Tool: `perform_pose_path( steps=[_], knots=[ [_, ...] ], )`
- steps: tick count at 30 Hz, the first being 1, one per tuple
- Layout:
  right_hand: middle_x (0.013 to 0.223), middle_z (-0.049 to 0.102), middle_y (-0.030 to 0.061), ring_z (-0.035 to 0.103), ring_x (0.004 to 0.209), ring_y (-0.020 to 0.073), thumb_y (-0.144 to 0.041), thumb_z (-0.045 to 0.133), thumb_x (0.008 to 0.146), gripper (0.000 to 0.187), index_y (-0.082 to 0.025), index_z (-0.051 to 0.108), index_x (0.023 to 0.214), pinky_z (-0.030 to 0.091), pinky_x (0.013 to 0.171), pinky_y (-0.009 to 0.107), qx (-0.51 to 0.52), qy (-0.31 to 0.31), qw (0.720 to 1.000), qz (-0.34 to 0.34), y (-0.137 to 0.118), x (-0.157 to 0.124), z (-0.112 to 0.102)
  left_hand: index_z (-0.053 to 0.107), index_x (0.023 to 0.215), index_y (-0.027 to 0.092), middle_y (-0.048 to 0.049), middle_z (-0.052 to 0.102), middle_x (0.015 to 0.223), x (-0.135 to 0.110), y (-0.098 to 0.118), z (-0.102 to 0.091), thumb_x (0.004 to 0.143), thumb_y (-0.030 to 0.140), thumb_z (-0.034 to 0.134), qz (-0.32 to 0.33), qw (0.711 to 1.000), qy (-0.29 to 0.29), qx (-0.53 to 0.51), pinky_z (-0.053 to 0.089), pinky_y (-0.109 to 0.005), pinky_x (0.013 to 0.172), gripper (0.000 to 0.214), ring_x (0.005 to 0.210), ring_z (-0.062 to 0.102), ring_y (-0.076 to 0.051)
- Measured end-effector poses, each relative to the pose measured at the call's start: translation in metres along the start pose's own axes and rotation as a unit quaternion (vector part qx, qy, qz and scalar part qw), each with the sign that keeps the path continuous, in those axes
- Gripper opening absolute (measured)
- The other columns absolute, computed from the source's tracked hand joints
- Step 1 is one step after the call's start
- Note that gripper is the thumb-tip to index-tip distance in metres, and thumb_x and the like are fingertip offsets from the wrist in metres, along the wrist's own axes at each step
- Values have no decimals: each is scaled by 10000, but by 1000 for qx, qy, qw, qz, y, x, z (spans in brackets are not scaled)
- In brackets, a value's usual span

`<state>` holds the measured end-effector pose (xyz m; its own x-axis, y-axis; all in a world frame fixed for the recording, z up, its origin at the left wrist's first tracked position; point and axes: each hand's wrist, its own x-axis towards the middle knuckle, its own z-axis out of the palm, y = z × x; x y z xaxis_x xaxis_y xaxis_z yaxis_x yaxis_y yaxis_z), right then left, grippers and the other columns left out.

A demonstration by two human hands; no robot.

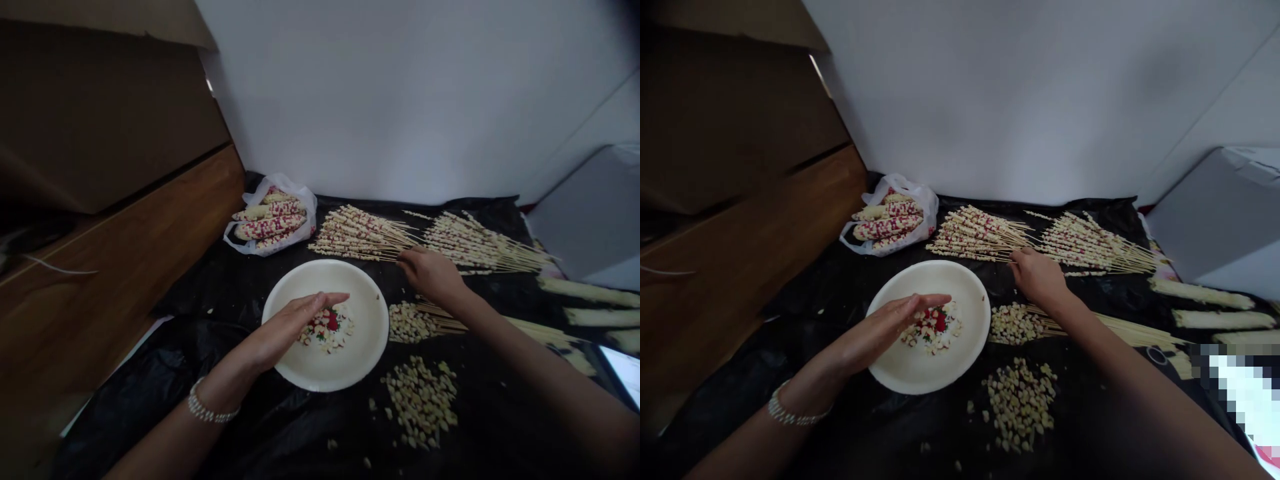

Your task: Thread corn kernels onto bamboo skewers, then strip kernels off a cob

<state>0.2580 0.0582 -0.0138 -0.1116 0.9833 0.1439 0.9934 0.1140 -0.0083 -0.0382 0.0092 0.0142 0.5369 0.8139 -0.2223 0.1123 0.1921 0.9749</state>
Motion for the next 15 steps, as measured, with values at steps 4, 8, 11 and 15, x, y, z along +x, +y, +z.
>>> perform_pose_path(
  steps=[4,8,11,15],
  knots=[
    [1035,699,78,653,909,208,-325,428,950,297,-200,683,1038,455,737,287,29,5,1000,-6,27,-33,-6,636,1243,290,-56,536,1412,-3,-3,4,935,447,441,46,959,-27,278,302,-463,1115,397,1348,415,-272],
    [1005,722,70,669,879,203,-326,429,948,307,-189,695,1019,467,766,289,39,-2,999,1,53,-61,-8,554,1329,227,-152,411,1494,-1,-14,3,914,418,485,69,868,-67,487,296,-512,1098,462,1386,339,-328],
    [963,726,59,675,843,197,-319,438,946,290,-198,696,1000,470,722,280,34,-25,999,-1,60,-78,-5,562,1295,208,-180,467,1428,5,-18,3,818,408,628,72,825,-106,551,357,-525,1035,521,1312,411,-376],
    [859,699,42,649,777,179,-282,472,934,237,-217,697,894,435,641,262,9,-60,998,-23,52,-95,4,616,1060,184,-115,589,1105,13,-17,4,768,216,621,91,818,-137,551,451,-402,861,294,992,580,-274]
  ],
)
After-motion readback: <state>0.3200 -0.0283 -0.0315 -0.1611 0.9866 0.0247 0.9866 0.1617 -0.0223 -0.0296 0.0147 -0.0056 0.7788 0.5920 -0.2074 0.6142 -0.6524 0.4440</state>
